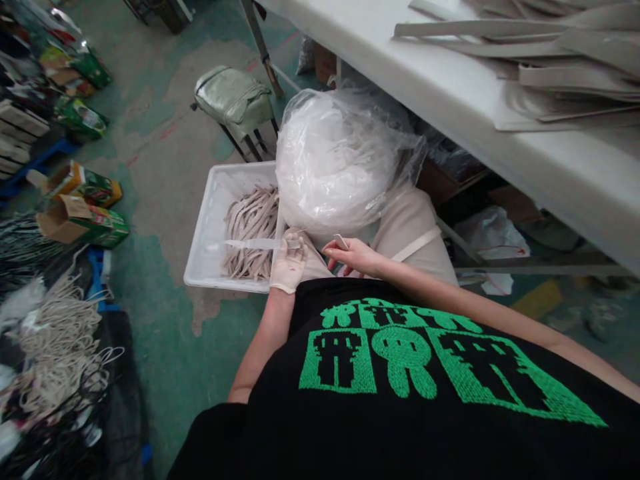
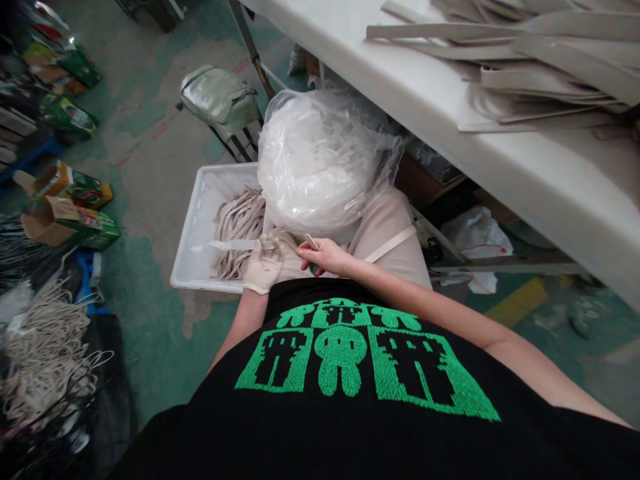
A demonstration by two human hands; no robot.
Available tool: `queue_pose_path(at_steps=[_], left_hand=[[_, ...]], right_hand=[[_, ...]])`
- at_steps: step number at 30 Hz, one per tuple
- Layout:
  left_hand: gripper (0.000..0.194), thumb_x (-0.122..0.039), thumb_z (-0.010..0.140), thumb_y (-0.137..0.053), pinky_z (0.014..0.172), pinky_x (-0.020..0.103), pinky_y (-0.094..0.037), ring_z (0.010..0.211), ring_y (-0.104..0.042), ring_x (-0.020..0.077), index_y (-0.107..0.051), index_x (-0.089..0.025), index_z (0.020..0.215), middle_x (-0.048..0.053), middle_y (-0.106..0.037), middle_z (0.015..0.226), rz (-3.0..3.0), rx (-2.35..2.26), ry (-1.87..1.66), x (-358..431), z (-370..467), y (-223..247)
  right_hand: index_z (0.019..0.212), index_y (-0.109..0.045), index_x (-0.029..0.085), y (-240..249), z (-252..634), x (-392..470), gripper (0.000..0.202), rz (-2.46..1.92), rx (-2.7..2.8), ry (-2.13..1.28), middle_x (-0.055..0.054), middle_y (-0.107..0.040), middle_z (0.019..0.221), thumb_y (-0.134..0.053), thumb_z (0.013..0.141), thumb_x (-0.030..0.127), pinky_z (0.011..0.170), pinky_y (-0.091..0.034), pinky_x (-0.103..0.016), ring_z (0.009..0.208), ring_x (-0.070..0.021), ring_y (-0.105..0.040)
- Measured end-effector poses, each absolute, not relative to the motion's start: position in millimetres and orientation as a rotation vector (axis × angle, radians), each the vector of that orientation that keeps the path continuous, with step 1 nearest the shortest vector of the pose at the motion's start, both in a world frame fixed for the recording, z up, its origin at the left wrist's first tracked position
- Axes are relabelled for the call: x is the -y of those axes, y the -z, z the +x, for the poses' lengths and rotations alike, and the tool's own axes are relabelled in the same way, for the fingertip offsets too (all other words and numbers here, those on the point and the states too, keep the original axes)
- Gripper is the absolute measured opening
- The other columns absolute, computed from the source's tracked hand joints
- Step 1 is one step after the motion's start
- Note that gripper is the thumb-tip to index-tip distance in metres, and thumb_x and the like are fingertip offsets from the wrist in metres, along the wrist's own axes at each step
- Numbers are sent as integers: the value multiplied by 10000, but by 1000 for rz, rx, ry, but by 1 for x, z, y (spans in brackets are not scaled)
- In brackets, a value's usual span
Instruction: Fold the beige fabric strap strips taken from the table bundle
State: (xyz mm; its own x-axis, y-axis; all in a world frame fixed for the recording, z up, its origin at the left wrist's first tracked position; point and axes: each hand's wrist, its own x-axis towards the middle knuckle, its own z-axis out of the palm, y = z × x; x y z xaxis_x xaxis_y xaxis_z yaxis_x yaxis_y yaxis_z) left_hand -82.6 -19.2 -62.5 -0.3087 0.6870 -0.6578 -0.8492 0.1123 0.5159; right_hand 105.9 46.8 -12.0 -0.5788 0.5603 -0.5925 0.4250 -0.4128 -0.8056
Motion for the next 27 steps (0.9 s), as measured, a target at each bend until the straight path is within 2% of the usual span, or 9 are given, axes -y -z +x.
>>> queue_pose_path(at_steps=[3,6,10,14,18,21,24,27], left_hand=[[121,-279,925,-627,911,286,-543,1044,-703,155,-730,-215,922,31,-776,1034,-169,-1110,-1460,15,-52,63],[112,-266,884,-657,826,261,-555,1000,-714,171,-718,-184,930,59,-776,1011,-75,-1165,-1424,15,-36,64],[128,-262,842,-670,767,269,-559,967,-723,199,-721,-167,913,69,-777,958,69,-1146,-1460,16,-26,64],[180,-291,798,-702,738,273,-561,990,-718,215,-741,-172,927,68,-778,1003,162,-1152,-1445,16,-21,57],[174,-284,773,-738,788,282,-566,1039,-705,217,-773,-205,924,34,-781,1026,362,-1163,-1439,17,-18,53],[124,-299,788,-731,862,328,-571,1055,-705,231,-778,-211,861,31,-788,952,395,-1250,-1411,17,-22,57],[106,-283,766,-753,903,341,-562,1018,-721,226,-752,-183,801,47,-785,880,261,-1296,-1420,16,-29,64],[168,-268,748,-772,921,329,-553,993,-730,211,-722,-139,843,86,-781,915,126,-1226,-1444,16,-36,71]], right_hand=[[1019,-678,186,22,106,-43,233,-1387,1623,-2118,-35,-729,766,-701,868,363,416,-479,-201,536,-117,-602],[965,-660,173,36,102,-41,226,-1342,1581,-2086,-35,-710,724,-723,835,348,412,-484,-204,577,-134,-616],[824,-631,180,49,96,-40,159,-1300,1586,-2010,-22,-696,700,-715,825,315,398,-455,-184,537,-108,-582],[698,-622,165,50,94,-42,177,-1261,1629,-1954,-7,-668,635,-673,838,260,422,-446,-168,501,-83,-548],[687,-621,164,42,95,-44,186,-1272,1576,-1959,-7,-660,630,-679,832,266,431,-457,-170,522,-92,-567],[680,-614,160,31,99,-46,185,-1321,1499,-2026,-12,-654,639,-675,835,242,439,-468,-171,530,-91,-567],[702,-621,163,22,104,-46,154,-1379,1474,-2181,-18,-676,687,-678,832,222,430,-458,-172,506,-79,-550],[704,-620,172,22,107,-44,146,-1371,1471,-2300,-17,-681,698,-676,827,229,420,-448,-176,492,-76,-532]])
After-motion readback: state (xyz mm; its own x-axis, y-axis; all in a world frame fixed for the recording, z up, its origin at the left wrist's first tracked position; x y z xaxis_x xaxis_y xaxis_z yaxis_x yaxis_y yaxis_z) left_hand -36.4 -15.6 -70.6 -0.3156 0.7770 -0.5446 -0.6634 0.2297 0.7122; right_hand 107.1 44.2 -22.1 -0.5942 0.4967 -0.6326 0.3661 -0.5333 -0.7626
